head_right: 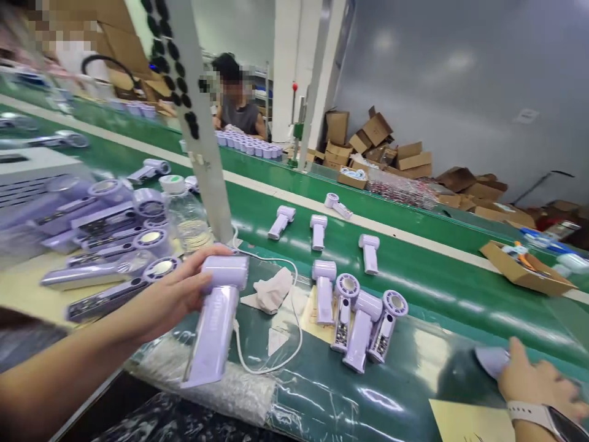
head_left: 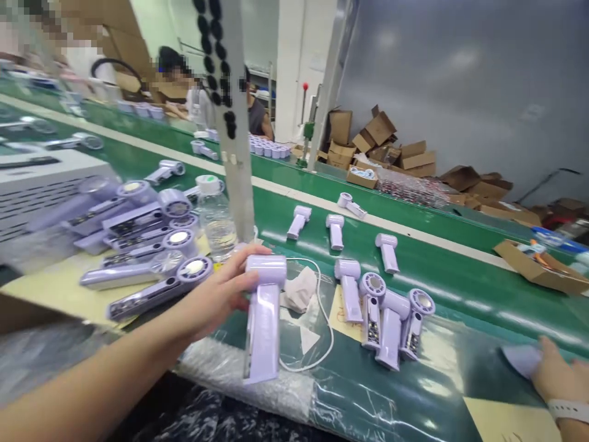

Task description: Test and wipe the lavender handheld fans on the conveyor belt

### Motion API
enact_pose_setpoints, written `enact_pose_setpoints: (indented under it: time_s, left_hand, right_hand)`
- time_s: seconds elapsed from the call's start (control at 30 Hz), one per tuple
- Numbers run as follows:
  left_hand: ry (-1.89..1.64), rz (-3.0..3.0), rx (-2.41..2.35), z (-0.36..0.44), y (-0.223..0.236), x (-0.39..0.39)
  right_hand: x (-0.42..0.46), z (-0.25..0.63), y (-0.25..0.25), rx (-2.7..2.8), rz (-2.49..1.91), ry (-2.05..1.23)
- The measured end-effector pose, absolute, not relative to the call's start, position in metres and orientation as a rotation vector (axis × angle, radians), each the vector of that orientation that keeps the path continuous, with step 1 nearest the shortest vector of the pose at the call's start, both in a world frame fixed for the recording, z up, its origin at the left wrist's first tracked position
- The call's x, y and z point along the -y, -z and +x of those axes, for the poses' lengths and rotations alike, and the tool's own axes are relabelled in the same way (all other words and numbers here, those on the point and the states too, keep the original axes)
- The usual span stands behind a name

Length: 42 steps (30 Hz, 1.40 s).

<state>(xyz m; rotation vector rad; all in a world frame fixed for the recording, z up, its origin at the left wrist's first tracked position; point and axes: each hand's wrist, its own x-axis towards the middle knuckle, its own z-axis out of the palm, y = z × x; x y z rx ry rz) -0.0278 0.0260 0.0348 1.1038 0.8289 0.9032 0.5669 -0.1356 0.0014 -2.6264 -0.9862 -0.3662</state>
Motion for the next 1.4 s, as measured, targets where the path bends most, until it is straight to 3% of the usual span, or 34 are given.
enact_pose_setpoints:
  time_s: [0.07, 0.17, 0.33, 0.5, 0.7, 0.83, 1.0, 1.1, 1.27, 1.4]
  left_hand:
    - [-0.888, 1.025, -0.736, -0.026, -0.031, -0.028]
    - [-0.912, 1.075, -0.663, -0.032, -0.034, -0.027]
    - [-1.352, 1.99, -0.876, -0.071, -0.035, -0.008]
    - [-1.259, 2.53, -0.78, -0.108, -0.004, -0.007]
    - [-1.409, 2.502, -0.677, -0.109, 0.014, -0.021]
    - [-1.361, 2.307, -0.701, -0.112, 0.007, -0.031]
    - [-1.443, 1.319, -0.797, -0.117, -0.007, -0.032]
    - [-1.375, 1.016, -0.667, -0.103, -0.008, -0.031]
    - [-1.325, 0.912, -0.549, -0.08, -0.014, -0.032]
    - [-1.293, 0.928, -0.502, -0.073, -0.021, -0.027]
  right_hand:
    - [0.092, 0.554, -0.011, 0.988, -2.68, 0.369]
    - [0.01, 0.509, -0.024, 1.45, -2.558, -0.029]
    - [-0.091, 0.445, -0.014, 1.816, -2.374, -0.441]
    - [-0.146, 0.401, -0.012, 1.85, -2.639, -0.445]
    - [-0.197, 0.319, -0.006, 1.876, -2.79, -0.371]
    - [-0.195, 0.3, -0.011, 1.832, -2.876, -0.324]
    - [-0.152, 0.289, -0.053, 1.859, -2.76, -0.173]
    - [-0.106, 0.261, -0.064, 1.89, -2.606, -0.098]
    - [-0.034, 0.2, -0.037, 2.002, -2.167, -0.069]
    - [-0.013, 0.171, -0.005, 2.038, -2.181, -0.095]
